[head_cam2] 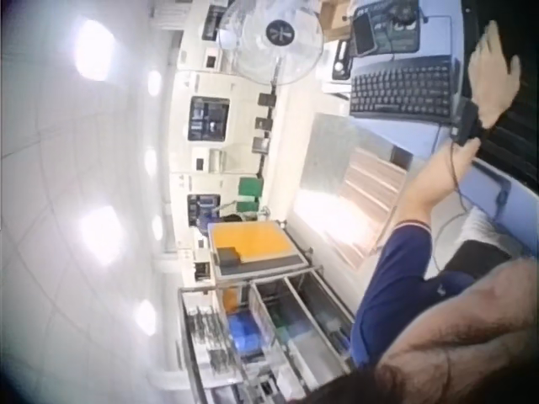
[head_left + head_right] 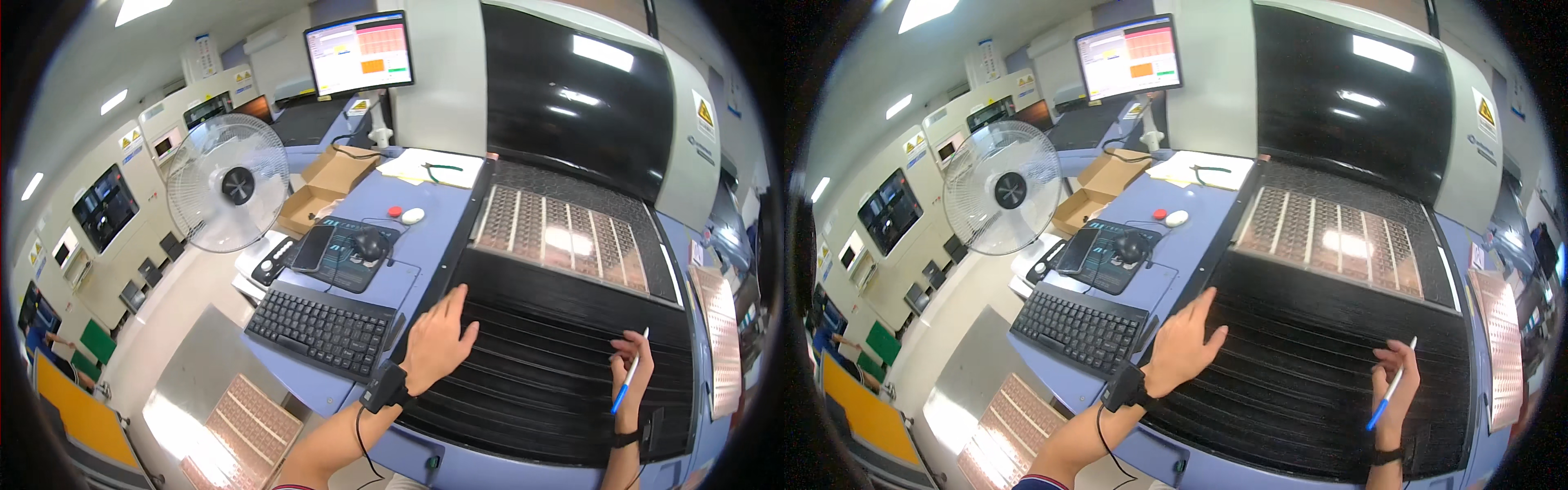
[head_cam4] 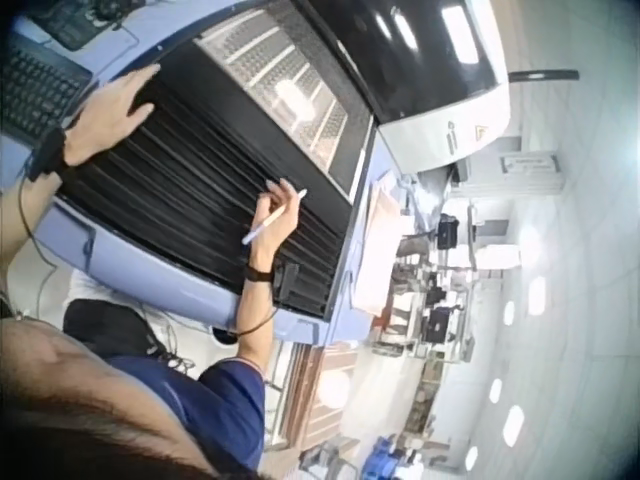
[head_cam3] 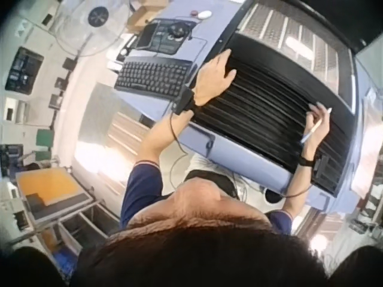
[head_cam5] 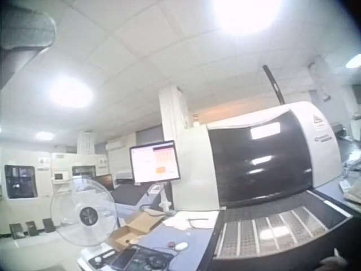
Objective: Inspecting and marking copper-plated metal sheets at a fabrication machine.
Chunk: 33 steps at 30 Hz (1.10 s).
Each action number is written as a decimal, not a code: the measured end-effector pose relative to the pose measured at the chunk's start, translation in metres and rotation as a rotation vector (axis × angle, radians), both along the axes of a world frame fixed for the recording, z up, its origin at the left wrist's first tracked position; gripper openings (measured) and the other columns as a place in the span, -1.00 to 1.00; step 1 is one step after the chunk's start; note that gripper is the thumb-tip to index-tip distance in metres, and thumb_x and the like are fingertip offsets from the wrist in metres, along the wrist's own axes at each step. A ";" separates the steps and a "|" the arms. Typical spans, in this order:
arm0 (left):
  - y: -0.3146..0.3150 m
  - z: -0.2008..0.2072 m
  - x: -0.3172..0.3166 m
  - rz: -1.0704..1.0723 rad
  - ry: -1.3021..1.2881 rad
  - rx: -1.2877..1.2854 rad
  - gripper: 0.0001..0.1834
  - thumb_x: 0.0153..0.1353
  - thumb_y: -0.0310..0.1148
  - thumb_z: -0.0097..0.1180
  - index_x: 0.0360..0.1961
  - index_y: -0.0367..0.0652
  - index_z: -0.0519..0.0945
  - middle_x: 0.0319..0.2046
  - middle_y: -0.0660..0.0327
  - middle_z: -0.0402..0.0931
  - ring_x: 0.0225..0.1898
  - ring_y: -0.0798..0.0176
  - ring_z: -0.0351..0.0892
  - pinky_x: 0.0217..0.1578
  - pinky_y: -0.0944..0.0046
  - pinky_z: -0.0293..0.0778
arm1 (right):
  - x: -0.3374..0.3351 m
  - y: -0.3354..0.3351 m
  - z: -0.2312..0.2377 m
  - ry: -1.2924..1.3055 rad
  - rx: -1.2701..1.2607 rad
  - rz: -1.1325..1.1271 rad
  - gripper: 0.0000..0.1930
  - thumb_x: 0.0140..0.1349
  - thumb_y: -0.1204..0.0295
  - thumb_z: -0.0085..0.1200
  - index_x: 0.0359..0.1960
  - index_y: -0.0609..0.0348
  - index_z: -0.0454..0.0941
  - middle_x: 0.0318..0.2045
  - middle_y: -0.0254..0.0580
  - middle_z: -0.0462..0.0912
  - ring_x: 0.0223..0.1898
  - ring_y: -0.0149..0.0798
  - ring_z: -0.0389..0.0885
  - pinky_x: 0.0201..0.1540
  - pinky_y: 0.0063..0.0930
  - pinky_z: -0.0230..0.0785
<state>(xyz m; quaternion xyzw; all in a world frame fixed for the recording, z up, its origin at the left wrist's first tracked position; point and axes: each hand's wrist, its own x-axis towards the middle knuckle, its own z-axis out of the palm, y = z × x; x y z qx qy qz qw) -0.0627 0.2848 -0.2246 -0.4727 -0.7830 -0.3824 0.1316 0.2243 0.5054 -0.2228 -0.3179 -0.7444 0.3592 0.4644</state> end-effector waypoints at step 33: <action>0.002 0.030 0.040 -0.491 0.311 0.050 -0.22 0.17 -0.17 0.33 0.35 -0.35 0.38 0.36 -0.10 0.34 0.43 -0.13 0.25 0.36 -0.01 0.26 | -0.030 0.016 0.105 0.629 0.054 -0.100 -0.59 0.47 0.19 0.06 -0.01 0.41 0.59 -0.15 -0.17 0.69 -0.16 -0.34 0.63 -0.09 -0.45 0.47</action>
